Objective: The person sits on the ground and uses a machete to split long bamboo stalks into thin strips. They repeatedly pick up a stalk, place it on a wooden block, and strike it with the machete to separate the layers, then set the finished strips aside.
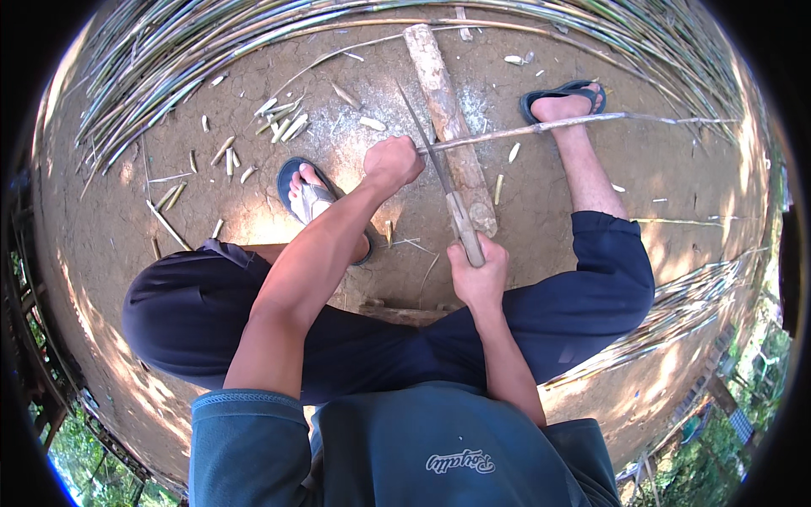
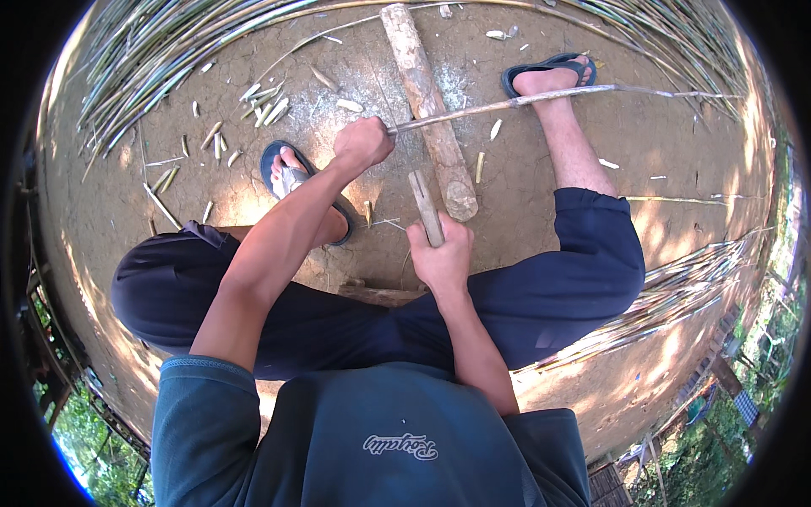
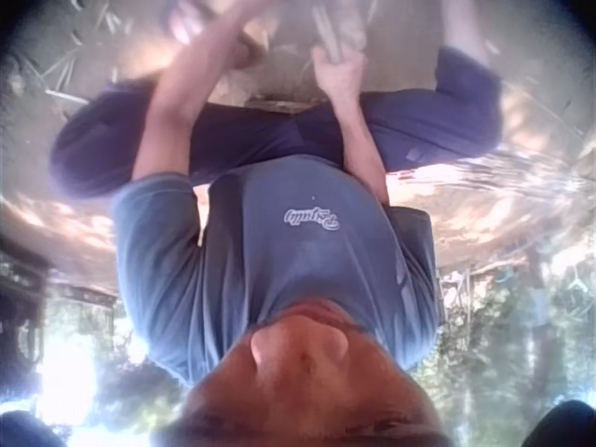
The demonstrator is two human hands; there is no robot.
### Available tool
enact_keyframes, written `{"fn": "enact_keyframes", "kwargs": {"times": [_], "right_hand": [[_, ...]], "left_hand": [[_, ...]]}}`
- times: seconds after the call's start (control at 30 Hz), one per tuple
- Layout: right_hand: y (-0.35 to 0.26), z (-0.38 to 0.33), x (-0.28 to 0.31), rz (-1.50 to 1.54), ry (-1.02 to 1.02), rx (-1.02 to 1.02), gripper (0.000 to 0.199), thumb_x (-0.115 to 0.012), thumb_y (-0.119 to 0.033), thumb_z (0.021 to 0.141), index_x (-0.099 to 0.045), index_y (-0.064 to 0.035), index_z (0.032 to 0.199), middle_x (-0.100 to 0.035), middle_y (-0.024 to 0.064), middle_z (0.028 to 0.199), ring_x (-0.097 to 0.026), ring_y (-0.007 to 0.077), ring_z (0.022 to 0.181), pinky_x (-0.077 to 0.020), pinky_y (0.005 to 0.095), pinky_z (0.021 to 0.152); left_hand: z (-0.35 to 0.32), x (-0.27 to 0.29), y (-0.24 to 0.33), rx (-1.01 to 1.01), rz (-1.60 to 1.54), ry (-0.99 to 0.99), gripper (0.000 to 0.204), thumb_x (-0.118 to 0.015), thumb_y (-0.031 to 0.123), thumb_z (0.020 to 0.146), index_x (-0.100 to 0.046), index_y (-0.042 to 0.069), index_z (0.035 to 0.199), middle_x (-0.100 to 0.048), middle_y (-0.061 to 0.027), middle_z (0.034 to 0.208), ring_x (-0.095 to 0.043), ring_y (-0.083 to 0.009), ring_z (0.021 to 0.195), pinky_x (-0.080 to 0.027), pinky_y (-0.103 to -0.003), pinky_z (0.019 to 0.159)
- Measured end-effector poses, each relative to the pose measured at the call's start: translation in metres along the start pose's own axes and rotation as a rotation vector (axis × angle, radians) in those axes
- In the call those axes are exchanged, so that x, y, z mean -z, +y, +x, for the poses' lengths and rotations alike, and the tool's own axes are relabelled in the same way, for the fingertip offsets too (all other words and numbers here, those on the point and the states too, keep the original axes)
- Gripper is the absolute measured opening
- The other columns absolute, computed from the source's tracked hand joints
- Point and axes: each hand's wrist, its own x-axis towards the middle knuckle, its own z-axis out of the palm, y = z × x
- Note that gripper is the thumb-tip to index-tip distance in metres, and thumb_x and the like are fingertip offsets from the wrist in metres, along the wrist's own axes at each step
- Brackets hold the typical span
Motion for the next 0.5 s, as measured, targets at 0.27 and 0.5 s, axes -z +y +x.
{"fn": "enact_keyframes", "kwargs": {"times": [0.27,0.5], "right_hand": [[0.011,-0.05,0.026,0.053,-0.009,0.008,0.012,-0.065,-0.006,0.075,-0.059,0.0016,0.069,-0.053,0.0124,0.052,-0.056,0.0156,0.048,-0.0461,0.0308,0.052],[0.005,-0.043,0.027,0.044,-0.03,0.047,0.012,-0.065,-0.006,0.075,-0.058,0.0014,0.069,-0.05,0.0114,0.052,-0.056,0.0126,0.048,-0.0446,0.0307,0.051]], "left_hand": [[-0.012,-0.003,0.0,0.077,0.029,-0.048,0.029,-0.058,0.018,0.078,-0.072,0.001,0.097,-0.07,-0.0207,0.101,-0.068,-0.0345,0.095,-0.054,-0.042,0.085],[0.02,0.003,-0.015,0.046,0.068,0.096,0.03,-0.057,0.021,0.079,-0.072,0.0,0.094,-0.069,-0.0231,0.098,-0.068,-0.0374,0.093,-0.054,-0.045,0.083]]}}
